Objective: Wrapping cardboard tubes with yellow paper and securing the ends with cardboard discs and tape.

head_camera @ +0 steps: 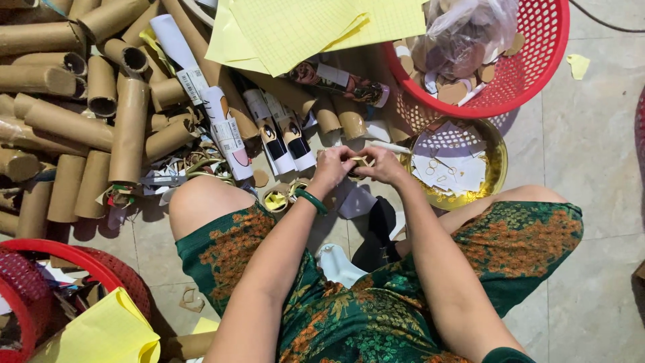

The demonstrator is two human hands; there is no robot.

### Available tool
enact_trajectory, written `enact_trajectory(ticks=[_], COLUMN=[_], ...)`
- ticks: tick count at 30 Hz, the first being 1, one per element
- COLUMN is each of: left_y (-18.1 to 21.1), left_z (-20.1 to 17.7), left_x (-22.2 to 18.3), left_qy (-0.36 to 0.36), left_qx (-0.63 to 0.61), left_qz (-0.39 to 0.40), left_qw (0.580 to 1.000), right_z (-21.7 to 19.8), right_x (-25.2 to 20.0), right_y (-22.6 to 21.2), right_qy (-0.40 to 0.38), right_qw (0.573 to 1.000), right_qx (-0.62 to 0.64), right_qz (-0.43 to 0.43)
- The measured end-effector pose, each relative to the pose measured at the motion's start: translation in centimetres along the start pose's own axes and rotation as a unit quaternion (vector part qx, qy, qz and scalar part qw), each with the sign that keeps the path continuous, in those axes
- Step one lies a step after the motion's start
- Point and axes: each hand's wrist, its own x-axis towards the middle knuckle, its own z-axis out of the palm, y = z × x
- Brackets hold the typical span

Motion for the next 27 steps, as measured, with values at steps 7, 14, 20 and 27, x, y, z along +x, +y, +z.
enact_trajectory(ticks=[7,14,20,27], left_y=[1.1,-1.3,-1.8,-1.9], left_z=[0.8,0.4,0.0,0.6], left_x=[-0.8,0.4,-0.4,-0.2], left_qy=[0.131,0.035,0.057,0.119], left_qx=[0.153,0.021,0.019,0.114], left_qz=[0.116,0.051,0.081,0.123], left_qw=[0.973,0.998,0.995,0.979], right_z=[2.8,1.7,0.4,-0.9], right_x=[-0.9,-1.5,-1.4,-1.8], right_y=[-0.8,-1.9,-2.5,-2.3], right_qy=[0.15,0.143,0.135,0.192], right_qw=[0.979,0.979,0.986,0.973], right_qx=[-0.116,-0.118,-0.074,-0.074], right_qz=[-0.078,-0.081,-0.058,-0.109])
